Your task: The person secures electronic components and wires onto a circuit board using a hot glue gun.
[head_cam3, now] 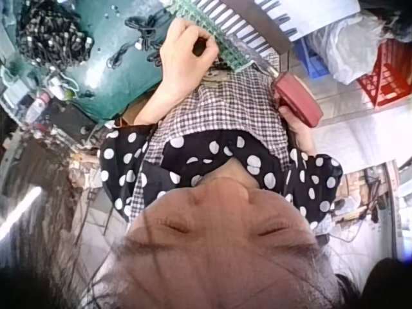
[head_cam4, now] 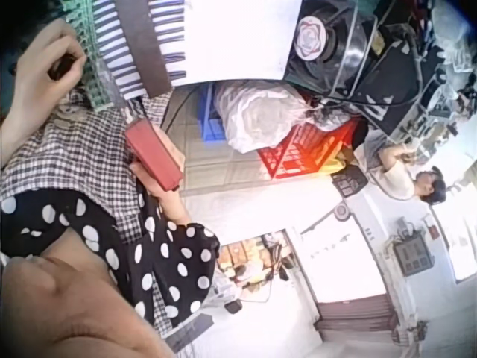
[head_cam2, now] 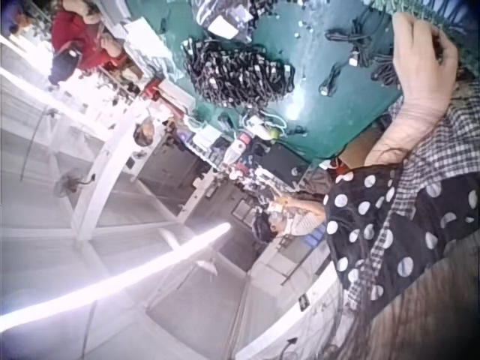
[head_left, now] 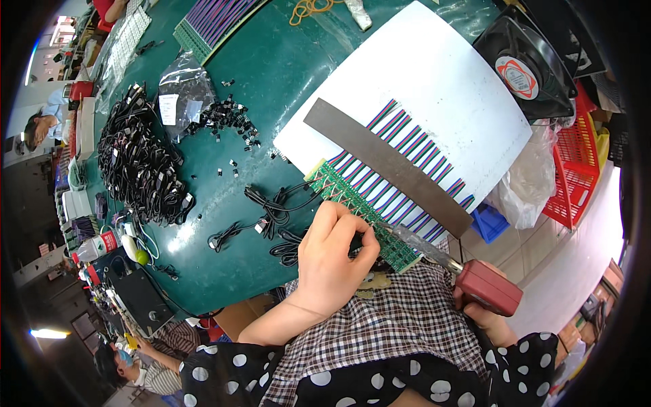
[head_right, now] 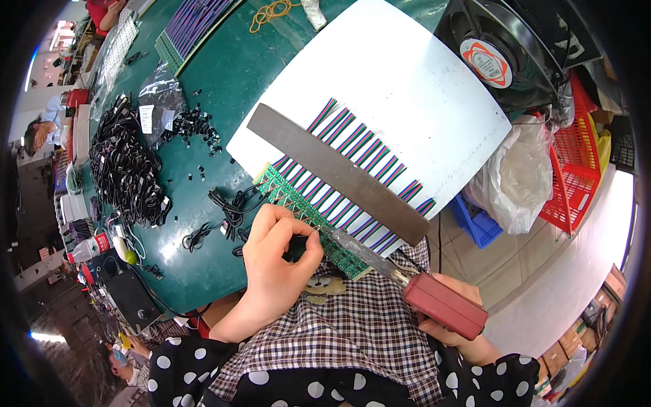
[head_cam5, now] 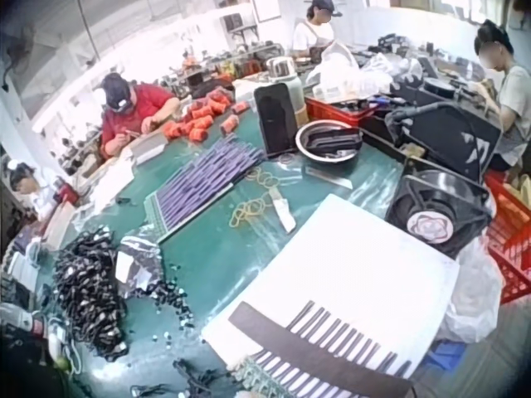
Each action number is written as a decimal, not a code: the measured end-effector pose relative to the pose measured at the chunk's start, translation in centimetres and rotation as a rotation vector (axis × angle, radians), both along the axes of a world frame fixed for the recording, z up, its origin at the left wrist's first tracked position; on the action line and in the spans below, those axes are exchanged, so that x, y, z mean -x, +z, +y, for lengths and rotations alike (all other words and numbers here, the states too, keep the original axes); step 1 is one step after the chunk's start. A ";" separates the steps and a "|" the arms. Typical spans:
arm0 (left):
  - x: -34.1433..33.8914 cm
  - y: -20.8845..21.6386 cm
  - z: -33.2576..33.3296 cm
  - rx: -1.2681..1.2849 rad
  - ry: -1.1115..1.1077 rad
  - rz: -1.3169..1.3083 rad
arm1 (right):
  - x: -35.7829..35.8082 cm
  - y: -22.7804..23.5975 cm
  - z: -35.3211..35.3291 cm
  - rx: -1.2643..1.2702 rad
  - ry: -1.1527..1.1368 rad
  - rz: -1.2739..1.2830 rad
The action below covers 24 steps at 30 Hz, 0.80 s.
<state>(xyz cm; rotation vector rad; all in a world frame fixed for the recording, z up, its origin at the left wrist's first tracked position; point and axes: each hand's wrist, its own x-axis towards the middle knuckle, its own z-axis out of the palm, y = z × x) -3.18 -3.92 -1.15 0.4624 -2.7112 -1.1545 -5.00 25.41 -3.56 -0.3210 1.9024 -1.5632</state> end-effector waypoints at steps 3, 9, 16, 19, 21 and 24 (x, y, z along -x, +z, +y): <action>0.0 0.0 0.0 -0.035 0.019 0.022 | -0.1 -0.1 0.3 -0.134 0.080 0.087; 0.1 0.2 -0.1 -0.048 0.012 -0.007 | 0.0 -0.2 0.6 -0.171 0.133 0.179; 0.0 0.2 0.0 -0.048 0.018 -0.014 | 0.9 0.1 -0.5 -0.041 0.123 0.212; 0.0 0.3 0.0 -0.040 0.020 -0.013 | 1.1 0.3 -0.9 -0.031 0.131 0.209; 0.1 0.2 0.1 -0.035 0.016 -0.014 | 1.0 0.1 -1.5 -0.070 0.086 0.471; 0.1 0.2 0.1 -0.034 0.014 -0.015 | -0.2 -0.1 0.7 -0.058 0.040 0.064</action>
